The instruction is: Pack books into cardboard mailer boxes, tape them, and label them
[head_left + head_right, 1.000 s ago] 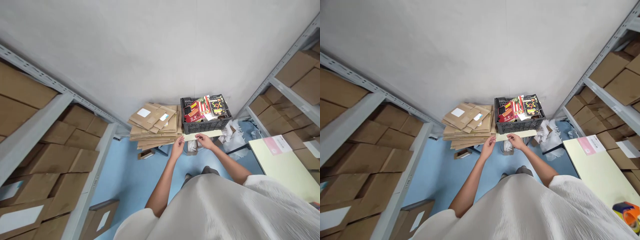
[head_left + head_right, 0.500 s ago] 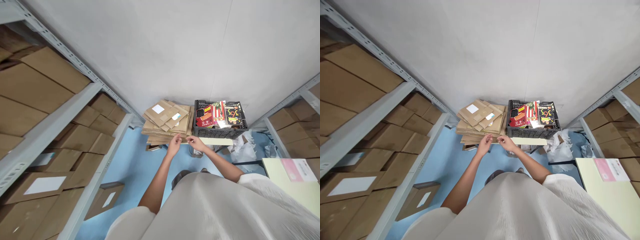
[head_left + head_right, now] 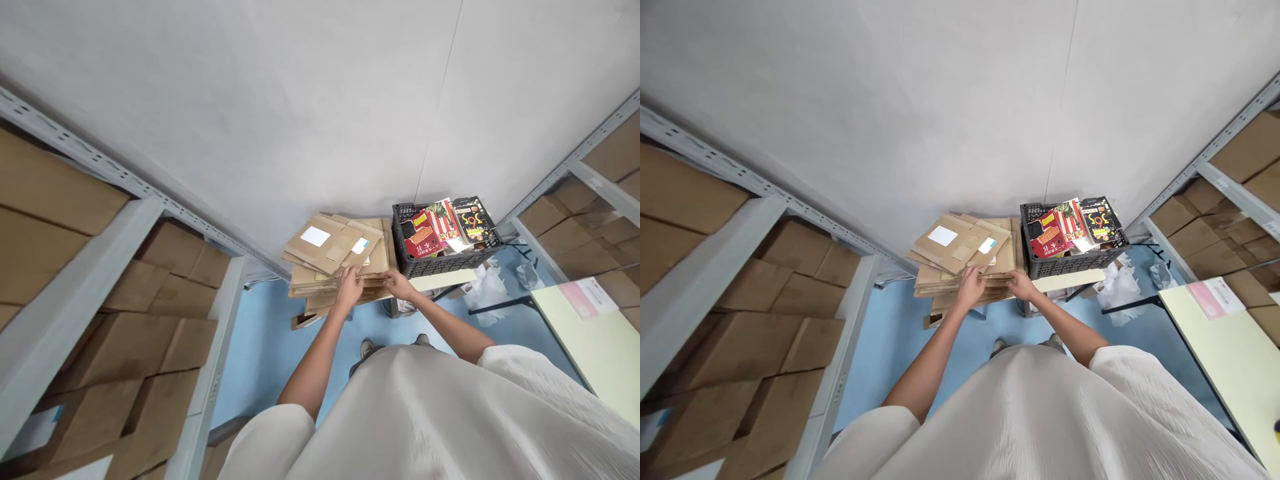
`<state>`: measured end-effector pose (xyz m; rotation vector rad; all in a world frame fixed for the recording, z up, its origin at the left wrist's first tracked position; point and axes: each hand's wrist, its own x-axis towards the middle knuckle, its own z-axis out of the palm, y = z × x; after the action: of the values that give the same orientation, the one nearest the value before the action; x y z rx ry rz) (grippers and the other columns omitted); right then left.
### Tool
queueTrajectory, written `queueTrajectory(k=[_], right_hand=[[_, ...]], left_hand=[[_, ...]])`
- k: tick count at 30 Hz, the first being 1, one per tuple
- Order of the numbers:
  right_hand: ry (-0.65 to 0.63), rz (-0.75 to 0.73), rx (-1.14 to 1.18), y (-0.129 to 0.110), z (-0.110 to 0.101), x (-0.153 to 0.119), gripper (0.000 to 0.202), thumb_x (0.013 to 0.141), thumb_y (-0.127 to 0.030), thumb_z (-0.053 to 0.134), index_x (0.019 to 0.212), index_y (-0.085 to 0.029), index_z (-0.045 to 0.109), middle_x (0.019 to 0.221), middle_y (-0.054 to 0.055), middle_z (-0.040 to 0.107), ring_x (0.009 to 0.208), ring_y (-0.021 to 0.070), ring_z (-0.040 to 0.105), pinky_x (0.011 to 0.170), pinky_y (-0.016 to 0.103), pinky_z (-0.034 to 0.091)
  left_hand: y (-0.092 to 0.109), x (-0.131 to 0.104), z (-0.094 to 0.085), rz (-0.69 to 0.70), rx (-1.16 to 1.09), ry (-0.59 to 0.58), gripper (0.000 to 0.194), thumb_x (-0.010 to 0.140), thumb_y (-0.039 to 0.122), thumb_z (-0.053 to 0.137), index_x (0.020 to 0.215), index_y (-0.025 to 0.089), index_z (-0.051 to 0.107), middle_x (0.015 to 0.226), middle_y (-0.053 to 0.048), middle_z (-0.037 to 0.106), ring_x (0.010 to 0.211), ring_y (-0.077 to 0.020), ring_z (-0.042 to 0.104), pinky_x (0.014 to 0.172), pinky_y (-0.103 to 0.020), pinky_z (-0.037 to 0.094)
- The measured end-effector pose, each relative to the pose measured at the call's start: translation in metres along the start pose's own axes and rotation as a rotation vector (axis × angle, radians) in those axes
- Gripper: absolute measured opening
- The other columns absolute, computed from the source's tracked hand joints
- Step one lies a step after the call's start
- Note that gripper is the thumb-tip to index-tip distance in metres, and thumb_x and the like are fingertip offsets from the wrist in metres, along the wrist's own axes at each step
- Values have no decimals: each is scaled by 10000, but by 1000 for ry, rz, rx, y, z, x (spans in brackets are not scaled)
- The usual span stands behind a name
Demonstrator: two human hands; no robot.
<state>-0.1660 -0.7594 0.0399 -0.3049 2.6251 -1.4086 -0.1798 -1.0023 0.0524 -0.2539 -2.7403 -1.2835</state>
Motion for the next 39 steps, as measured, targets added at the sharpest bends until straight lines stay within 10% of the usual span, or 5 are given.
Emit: queueTrajectory(k=[11, 26, 39], right_hand=[[60, 401, -391, -34, 29, 40, 489, 942, -234, 655, 1430, -231, 681, 1552, 128, 602, 1426, 306, 584, 1161, 404, 486], [317, 545, -141, -44, 35, 64, 600, 930, -230, 702, 1515, -205, 573, 1321, 125, 768, 1216, 274, 723, 1041, 333, 529], [215, 547, -253, -51, 40, 53, 352, 901, -162, 630, 1219, -187, 779, 1120, 87, 810, 1027, 221, 742, 869, 250, 508]], left_hand=[[-21, 44, -23, -82, 601, -204, 902, 896, 560, 731, 1630, 103, 476, 1748, -284, 338, 1649, -468, 249, 1344, -626, 188], [-31, 43, -26, -162, 600, -305, 957, 873, 584, 707, 1690, 191, 403, 1767, -231, 318, 1635, -455, 260, 1292, -653, 289], [-31, 35, -36, -170, 615, -277, 921, 919, 619, 651, 1695, 190, 407, 1760, -243, 337, 1636, -471, 253, 1253, -693, 324]])
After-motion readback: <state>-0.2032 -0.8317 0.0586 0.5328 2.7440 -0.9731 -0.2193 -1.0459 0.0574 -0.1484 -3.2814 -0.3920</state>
